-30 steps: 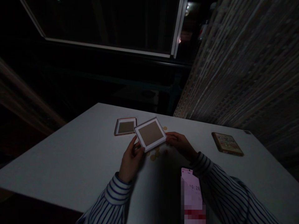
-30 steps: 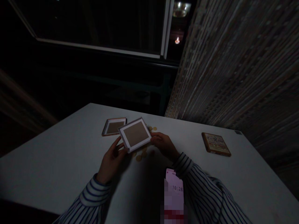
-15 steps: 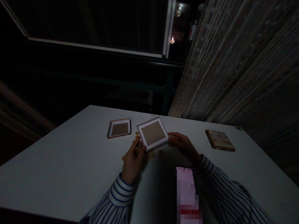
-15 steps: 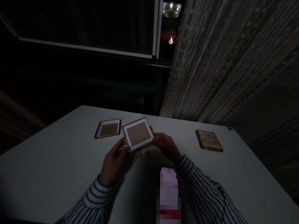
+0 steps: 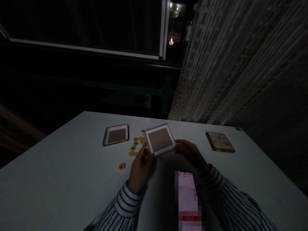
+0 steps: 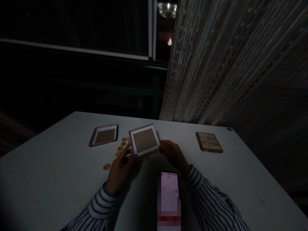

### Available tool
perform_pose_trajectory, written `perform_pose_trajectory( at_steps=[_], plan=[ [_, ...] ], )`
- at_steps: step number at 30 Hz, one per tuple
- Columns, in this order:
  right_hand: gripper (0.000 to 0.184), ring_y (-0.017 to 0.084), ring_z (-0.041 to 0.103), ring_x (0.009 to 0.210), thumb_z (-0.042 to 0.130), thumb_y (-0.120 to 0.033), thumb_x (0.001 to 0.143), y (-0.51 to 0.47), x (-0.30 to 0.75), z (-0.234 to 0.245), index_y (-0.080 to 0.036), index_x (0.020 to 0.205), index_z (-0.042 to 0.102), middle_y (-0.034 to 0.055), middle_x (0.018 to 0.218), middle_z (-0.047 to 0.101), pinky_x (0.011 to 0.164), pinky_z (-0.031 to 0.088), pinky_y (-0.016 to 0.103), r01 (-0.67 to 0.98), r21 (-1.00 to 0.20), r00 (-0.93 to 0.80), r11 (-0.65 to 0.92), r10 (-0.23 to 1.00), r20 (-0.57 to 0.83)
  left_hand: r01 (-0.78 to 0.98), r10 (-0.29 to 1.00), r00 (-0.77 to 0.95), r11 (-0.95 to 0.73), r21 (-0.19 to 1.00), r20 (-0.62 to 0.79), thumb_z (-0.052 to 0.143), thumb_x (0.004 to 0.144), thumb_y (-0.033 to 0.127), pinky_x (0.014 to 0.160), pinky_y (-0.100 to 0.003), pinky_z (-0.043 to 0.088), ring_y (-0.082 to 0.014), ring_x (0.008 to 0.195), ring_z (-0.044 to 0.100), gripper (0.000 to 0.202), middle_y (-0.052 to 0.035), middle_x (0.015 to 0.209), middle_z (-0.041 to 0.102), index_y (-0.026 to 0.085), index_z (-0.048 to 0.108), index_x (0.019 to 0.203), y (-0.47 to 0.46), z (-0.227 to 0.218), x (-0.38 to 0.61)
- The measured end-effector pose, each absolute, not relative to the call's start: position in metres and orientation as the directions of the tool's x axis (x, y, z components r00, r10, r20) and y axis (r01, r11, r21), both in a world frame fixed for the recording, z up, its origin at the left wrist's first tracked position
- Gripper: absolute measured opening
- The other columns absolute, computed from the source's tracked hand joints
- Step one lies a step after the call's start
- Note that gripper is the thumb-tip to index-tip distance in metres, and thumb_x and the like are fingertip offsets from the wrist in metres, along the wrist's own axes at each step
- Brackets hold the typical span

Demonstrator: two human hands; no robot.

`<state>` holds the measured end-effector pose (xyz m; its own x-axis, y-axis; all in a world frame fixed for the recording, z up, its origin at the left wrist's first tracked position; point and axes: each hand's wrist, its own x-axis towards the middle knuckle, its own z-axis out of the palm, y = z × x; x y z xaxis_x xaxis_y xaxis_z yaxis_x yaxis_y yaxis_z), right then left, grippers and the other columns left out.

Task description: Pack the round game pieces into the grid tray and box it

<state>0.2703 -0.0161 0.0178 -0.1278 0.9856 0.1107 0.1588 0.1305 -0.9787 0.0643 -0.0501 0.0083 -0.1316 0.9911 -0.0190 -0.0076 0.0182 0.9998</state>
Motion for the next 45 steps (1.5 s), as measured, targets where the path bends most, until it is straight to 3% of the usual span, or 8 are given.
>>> perform_pose_trajectory(
  at_steps=[6,10,23,27,33,40,45],
  plan=[
    [0.034,0.014,0.06,0.065,0.058,-0.039,0.074,-0.023,0.281,0.012,-0.015,0.098,0.056,0.0016,0.067,0.063,0.061,0.047,0.028,0.174,-0.975,-0.117,0.14,0.986,0.12,0.04,0.994,-0.114,0.007,0.999,-0.002,0.058,0.072,0.03,0.067,-0.025,0.049,-0.0118,0.07,0.061,0.057,-0.0053,0.095,0.062,0.016,0.045,0.125,-0.05,0.017,0.075],
    [0.035,0.014,0.06,0.065,0.057,-0.041,0.075,-0.026,0.287,0.011,-0.016,0.1,0.056,0.0019,0.068,0.063,0.062,0.048,0.029,0.209,-0.964,-0.099,0.163,0.984,0.145,0.082,0.995,-0.099,-0.013,0.997,0.021,0.057,0.072,0.03,0.07,-0.026,0.049,-0.012,0.071,0.061,0.055,-0.0033,0.09,0.063,0.017,0.046,0.124,-0.05,0.018,0.08],
    [0.037,0.015,0.06,0.068,0.057,-0.043,0.076,-0.033,0.299,0.005,-0.017,0.103,0.055,0.0043,0.077,0.065,0.064,0.048,0.031,0.198,-0.973,-0.031,0.121,0.993,0.117,0.058,0.997,-0.083,0.009,0.998,-0.004,0.059,0.072,0.032,0.076,-0.032,0.048,-0.0158,0.081,0.062,0.056,-0.0101,0.106,0.06,0.016,0.045,0.124,-0.043,-0.002,0.092],
    [0.037,0.016,0.06,0.068,0.055,-0.041,0.077,-0.036,0.304,0.004,-0.017,0.104,0.055,0.0041,0.076,0.065,0.066,0.048,0.032,0.244,-0.963,-0.016,0.116,0.993,0.115,0.105,0.996,-0.083,-0.015,0.994,0.023,0.059,0.071,0.031,0.078,-0.032,0.048,-0.0171,0.083,0.062,0.052,-0.0078,0.102,0.063,0.018,0.049,0.121,-0.043,-0.002,0.097],
    [0.038,0.016,0.06,0.068,0.055,-0.04,0.076,-0.042,0.309,0.005,-0.018,0.108,0.054,0.0043,0.076,0.066,0.065,0.048,0.032,0.263,-0.959,0.006,0.108,0.993,0.114,0.207,0.997,-0.069,-0.011,0.978,0.026,0.057,0.073,0.033,0.089,-0.037,0.042,-0.0217,0.098,0.057,0.052,-0.0111,0.111,0.06,0.015,0.05,0.121,-0.043,-0.005,0.102],
    [0.04,0.016,0.061,0.069,0.053,-0.038,0.079,-0.047,0.318,0.001,-0.018,0.113,0.052,0.0041,0.077,0.066,0.066,0.049,0.032,0.298,-0.947,0.021,0.118,0.991,0.13,0.32,0.975,-0.003,-0.209,0.924,0.222,0.052,0.077,0.028,0.093,-0.038,0.038,-0.0214,0.105,0.052,0.04,-0.0075,0.112,0.058,0.021,0.055,0.116,-0.039,-0.013,0.109],
    [0.041,0.016,0.061,0.07,0.052,-0.038,0.08,-0.049,0.323,-0.001,-0.018,0.115,0.052,0.0047,0.077,0.066,0.066,0.049,0.032,0.318,-0.942,0.025,0.108,0.992,0.123,0.379,0.969,0.004,-0.231,0.896,0.247,0.051,0.077,0.027,0.092,-0.037,0.04,-0.0216,0.102,0.053,0.035,-0.0076,0.108,0.059,0.021,0.058,0.111,-0.038,-0.018,0.113]
  ],
)
